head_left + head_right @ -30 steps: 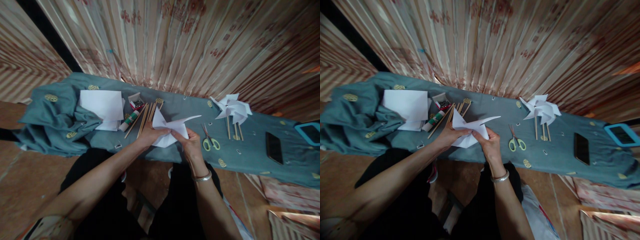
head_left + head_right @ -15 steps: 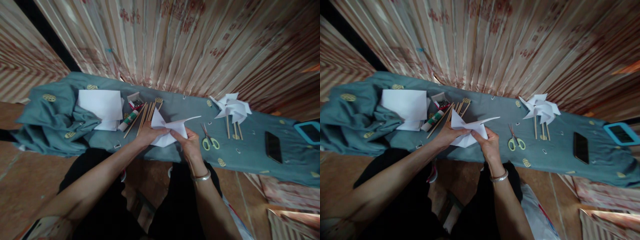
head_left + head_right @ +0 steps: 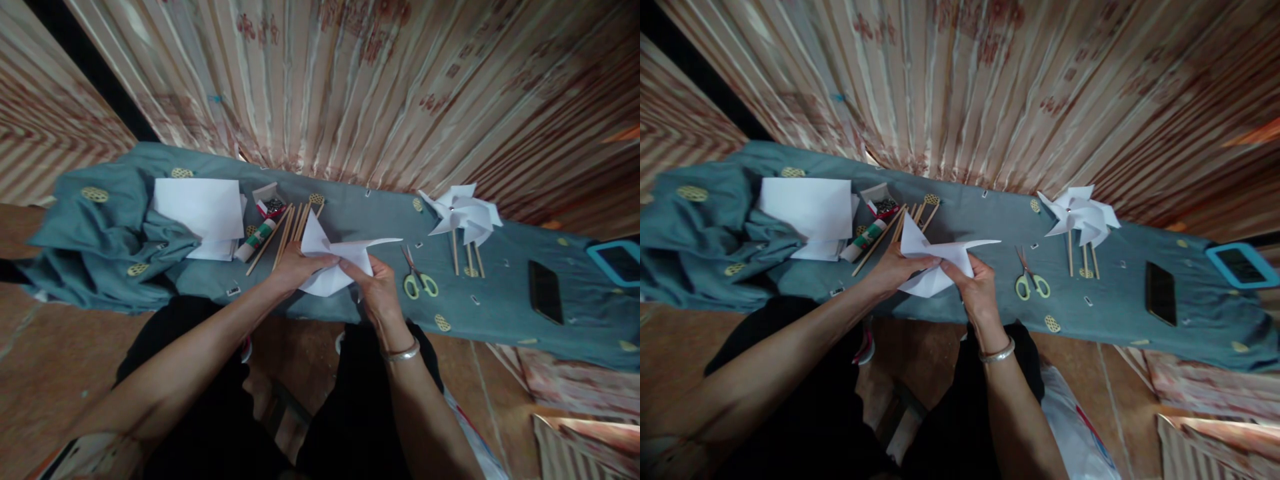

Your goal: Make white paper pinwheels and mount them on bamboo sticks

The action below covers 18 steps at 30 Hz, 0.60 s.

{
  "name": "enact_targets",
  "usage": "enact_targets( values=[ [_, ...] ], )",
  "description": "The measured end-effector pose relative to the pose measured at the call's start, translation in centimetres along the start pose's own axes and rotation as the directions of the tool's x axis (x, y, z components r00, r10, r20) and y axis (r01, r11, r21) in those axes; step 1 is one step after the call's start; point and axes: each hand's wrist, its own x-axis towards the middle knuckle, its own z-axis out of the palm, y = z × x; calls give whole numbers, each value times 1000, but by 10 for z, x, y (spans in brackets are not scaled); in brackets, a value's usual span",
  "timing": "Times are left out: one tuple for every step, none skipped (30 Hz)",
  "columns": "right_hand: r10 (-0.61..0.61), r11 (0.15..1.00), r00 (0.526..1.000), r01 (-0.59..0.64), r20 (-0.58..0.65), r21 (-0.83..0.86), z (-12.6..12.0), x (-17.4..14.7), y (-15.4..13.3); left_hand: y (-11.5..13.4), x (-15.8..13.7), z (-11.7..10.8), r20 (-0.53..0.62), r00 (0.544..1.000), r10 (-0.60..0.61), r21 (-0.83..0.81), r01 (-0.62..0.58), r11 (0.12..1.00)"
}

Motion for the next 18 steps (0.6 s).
enact_targets(
  values=[
    [-2,1000,1000,2,-1,4,0,0,0,1,0,0,2,1000,-1,-2,1,1000],
    [-3,1000,1000,3,-1,9,0,0,0,1,0,1,6,1000,1,-8,-1,1000],
    [-4,1000,1000,4,-1,16,1,0,0,2,0,1,10,1000,4,-16,-4,1000],
    [-3,1000,1000,3,-3,23,1,0,0,2,0,2,14,1000,9,-25,-8,1000],
    [-1,1000,1000,1,-5,28,1,0,0,2,0,2,17,1000,11,-32,-11,999],
    [2,999,1000,-2,-9,32,1,0,0,2,0,2,21,1000,9,-33,-9,999],
    [4,999,1000,-4,-13,34,2,0,1,2,0,2,25,1000,6,-31,-6,1000],
    [7,999,1000,-6,-17,34,2,0,1,2,0,2,24,1000,5,-27,-5,1000],
    [10,999,1000,-9,-20,33,2,0,1,1,1,1,20,1000,6,-23,-6,1000],
    [14,999,1000,-13,-22,33,2,0,1,1,1,1,12,1000,8,-20,-7,1000],
    [18,999,1000,-17,-25,35,3,0,2,1,1,1,5,1000,9,-18,-8,1000],
    [21,999,999,-20,-26,38,3,0,2,0,1,1,-2,1000,7,-16,-7,1000],
    [23,999,999,-22,-28,42,3,0,3,0,2,0,-10,1000,4,-15,-4,1000],
    [24,999,999,-22,-30,45,3,0,3,0,2,0,-14,1000,-2,-15,2,1000],
    [22,999,999,-21,-32,46,4,0,3,0,1,0,-14,1000,-8,-17,8,1000],
    [19,999,999,-18,-35,44,4,0,3,0,1,0,-12,1000,-15,-22,15,1000],
    [15,999,999,-14,-37,40,4,0,3,0,1,1,-9,1000,-20,-30,19,999],
    [11,999,999,-10,-37,34,4,0,3,0,0,1,-4,1000,-20,-40,19,999]
  ],
)
